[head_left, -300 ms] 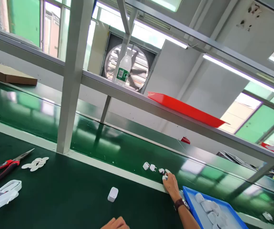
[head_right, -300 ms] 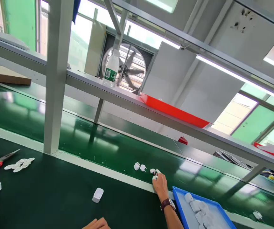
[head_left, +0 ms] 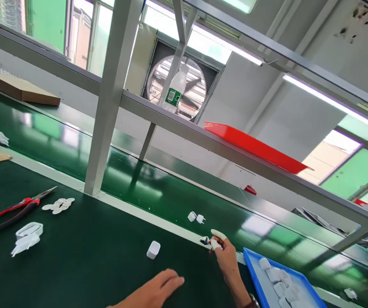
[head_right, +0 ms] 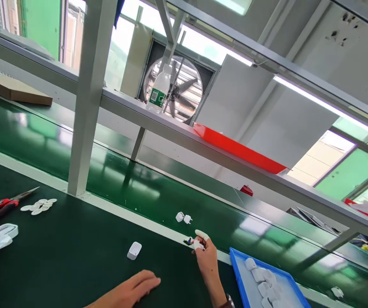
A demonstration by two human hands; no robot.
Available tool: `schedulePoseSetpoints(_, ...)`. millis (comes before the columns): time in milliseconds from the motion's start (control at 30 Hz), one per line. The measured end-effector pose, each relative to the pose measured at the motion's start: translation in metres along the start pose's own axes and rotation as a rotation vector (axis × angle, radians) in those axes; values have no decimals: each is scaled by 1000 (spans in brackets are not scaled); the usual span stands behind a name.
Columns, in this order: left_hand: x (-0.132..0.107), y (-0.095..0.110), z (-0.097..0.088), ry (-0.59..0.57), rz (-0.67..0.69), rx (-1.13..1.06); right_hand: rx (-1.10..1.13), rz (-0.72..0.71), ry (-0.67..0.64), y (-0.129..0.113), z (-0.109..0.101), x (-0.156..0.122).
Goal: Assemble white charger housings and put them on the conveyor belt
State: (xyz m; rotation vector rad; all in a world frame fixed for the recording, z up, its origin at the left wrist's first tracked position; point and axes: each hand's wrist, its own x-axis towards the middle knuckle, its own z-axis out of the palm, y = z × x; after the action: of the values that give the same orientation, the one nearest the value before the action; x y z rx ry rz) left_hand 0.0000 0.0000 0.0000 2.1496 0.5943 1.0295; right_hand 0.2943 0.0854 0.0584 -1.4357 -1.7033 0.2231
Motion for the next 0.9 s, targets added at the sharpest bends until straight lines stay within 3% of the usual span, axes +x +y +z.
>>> schedulePoseSetpoints(133,13,35,-9,230,-404,-505,228,-53,-171,-74,21,-53)
schedulePoseSetpoints(233,24,51,-19,275,-498,-807,302,-125,-223,-119,28,-74)
schedulePoseSetpoints(300,28,56,-27,320,-487,-888,292,-183,-210,-133,27,-78)
schedulePoseSetpoints(400,29,59,-36,390,-462,-926,267,-227,-228,-135,22,-76)
schedulePoseSetpoints(500,29,62,-40,355,-458,-995,280,-217,-254,-131,18,-73)
schedulePoseSetpoints(667,28,63,-42,355,-429,-1041,488,-128,-339,-125,22,-73)
schedulePoseSetpoints(767,26,60,-38,340,-383,-959,562,-85,-419,-117,29,-76)
schedulePoseSetpoints(900,22,59,-38,327,-393,-637,546,-28,-349,-104,34,-85)
